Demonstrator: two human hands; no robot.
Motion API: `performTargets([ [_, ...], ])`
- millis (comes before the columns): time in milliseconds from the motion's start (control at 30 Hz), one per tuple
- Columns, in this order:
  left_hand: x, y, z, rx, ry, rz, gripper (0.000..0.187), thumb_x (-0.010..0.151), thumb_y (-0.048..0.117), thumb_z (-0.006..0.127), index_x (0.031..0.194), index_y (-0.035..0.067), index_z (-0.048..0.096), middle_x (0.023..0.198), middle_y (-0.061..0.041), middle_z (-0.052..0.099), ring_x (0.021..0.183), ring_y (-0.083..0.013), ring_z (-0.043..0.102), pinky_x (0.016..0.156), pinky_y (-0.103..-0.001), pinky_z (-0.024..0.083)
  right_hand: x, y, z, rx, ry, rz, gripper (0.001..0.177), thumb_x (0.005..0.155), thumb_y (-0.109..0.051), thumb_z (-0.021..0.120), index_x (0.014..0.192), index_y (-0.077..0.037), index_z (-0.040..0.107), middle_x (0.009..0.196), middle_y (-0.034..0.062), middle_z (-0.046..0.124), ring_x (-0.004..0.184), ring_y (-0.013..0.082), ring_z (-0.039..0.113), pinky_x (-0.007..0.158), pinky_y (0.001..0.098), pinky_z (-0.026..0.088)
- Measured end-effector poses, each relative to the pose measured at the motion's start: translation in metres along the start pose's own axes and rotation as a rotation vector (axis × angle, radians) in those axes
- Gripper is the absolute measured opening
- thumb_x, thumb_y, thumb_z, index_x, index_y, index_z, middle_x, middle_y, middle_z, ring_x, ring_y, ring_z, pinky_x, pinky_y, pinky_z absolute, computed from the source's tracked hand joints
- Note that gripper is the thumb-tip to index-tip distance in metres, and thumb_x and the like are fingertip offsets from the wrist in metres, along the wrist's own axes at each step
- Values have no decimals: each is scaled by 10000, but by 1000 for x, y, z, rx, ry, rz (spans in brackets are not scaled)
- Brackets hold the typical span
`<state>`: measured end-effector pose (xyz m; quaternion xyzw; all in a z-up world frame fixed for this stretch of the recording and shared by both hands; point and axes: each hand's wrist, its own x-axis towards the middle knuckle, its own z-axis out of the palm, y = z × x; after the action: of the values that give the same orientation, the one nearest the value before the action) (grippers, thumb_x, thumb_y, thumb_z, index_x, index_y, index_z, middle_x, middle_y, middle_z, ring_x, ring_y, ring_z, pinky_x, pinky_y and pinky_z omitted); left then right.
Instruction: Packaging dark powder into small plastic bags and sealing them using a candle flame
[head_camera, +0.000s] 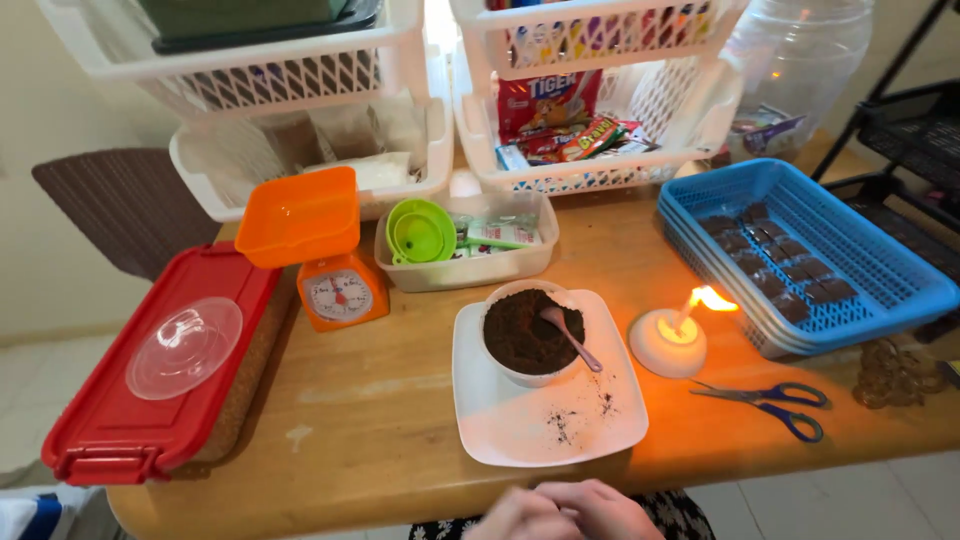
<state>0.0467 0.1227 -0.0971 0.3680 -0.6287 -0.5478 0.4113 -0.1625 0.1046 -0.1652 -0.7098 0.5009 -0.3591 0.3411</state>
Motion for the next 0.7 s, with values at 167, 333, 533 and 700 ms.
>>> performTargets([
  [167, 12, 37, -29, 277, 132, 315, 294, 936, 80, 878, 1163, 191, 729, 876, 21, 740, 699, -91, 651, 688, -240, 554, 3, -57, -44, 408, -170, 7, 228, 1029, -330, 849, 977, -113, 802, 754, -48, 641, 676, 85, 492, 602, 285, 381],
  [333, 16, 31, -18, -294, 83, 21, 383, 1012, -16, 778, 1378, -13, 665, 1144, -134, 790, 1052, -170, 775, 980, -282, 643, -11, -52, -49, 762, -175, 114, 227, 1084, -204, 769, 981, -13, 702, 701, -8, 526, 552, 79, 443, 482, 263, 329],
  [533, 31, 35, -9, -385, 162, -69, 300, 1056, 71, 700, 1341, -21, 725, 1171, -143, 817, 1113, -179, 795, 966, -306, 681, -17, -43, -47, 793, -5, 87, 255, 1106, -220, 687, 987, 4, 708, 784, 30, 575, 670, 116, 441, 612, 276, 335],
  [700, 37, 36, -8, -397, 196, -12, 465, 1099, 211, 640, 1530, 37, 641, 1262, -168, 842, 936, -162, 738, 964, -323, 644, -16, -48, -44, 798, 73, 121, 264, 1131, -179, 645, 986, 29, 720, 594, -12, 439, 510, 77, 329, 474, 255, 247],
])
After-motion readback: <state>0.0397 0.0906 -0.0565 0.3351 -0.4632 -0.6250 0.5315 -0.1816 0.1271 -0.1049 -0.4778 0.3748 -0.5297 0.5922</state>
